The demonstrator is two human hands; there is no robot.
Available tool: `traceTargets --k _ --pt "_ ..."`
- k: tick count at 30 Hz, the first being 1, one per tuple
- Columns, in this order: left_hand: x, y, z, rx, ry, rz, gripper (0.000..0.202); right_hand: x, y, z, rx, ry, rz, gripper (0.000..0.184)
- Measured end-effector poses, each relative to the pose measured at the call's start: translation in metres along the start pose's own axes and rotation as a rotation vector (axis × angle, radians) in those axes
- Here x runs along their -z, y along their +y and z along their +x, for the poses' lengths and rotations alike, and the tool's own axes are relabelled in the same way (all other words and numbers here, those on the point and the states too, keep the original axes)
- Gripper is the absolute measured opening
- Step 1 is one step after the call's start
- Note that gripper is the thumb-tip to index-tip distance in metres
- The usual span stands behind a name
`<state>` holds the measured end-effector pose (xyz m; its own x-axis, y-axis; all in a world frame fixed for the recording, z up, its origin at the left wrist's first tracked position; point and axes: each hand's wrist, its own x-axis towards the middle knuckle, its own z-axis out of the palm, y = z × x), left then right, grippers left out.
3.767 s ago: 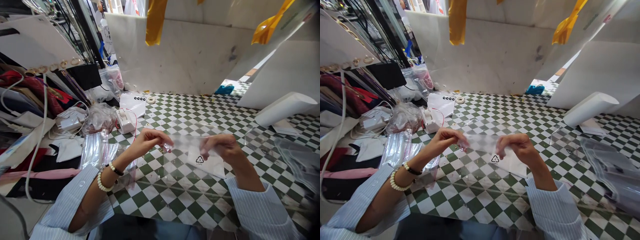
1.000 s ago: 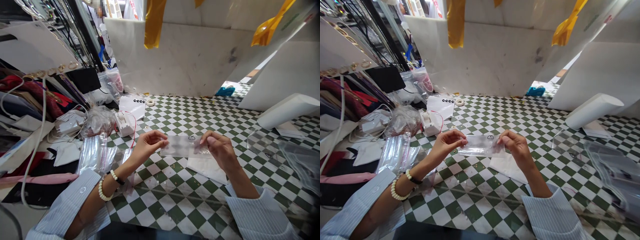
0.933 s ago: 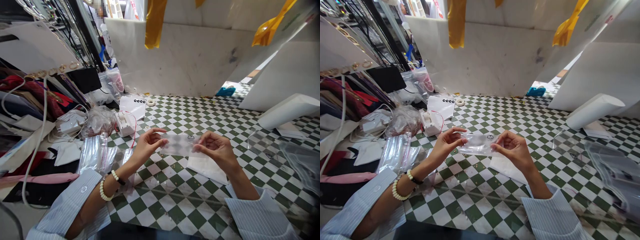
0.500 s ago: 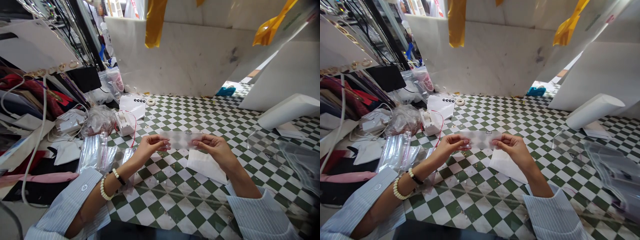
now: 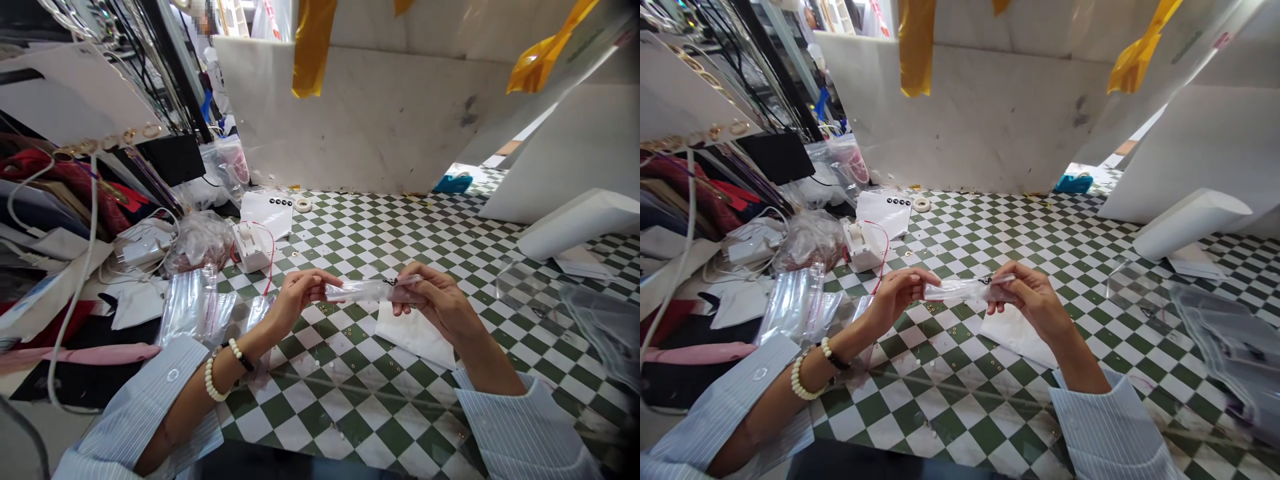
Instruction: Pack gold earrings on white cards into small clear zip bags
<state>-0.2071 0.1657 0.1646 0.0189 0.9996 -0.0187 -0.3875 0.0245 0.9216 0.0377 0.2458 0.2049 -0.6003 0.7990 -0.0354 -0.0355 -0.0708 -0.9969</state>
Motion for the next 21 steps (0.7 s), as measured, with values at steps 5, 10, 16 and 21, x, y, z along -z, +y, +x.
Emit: traceTargets --k 5,10,16,21 --pt "-0.003 -0.003 0.001 0.023 0.059 0.146 0.026 -0.004 -0.001 0.001 -0.002 0.029 -0.092 0.04" --pt "-0.007 -0.009 -0.001 0.133 -0.022 0.223 0.042 -0.02 0.008 -0.002 0.027 0.262 -0.365 0.042" --pt "-0.008 -0.017 0.001 0.153 -0.041 0.19 0.036 -0.01 0.01 0.0 0.112 0.486 -0.412 0.034" --pt "-0.012 -0.01 -0.002 -0.008 -0.077 0.336 0.028 0.036 0.008 0.006 -0.029 0.768 -0.687 0.065"
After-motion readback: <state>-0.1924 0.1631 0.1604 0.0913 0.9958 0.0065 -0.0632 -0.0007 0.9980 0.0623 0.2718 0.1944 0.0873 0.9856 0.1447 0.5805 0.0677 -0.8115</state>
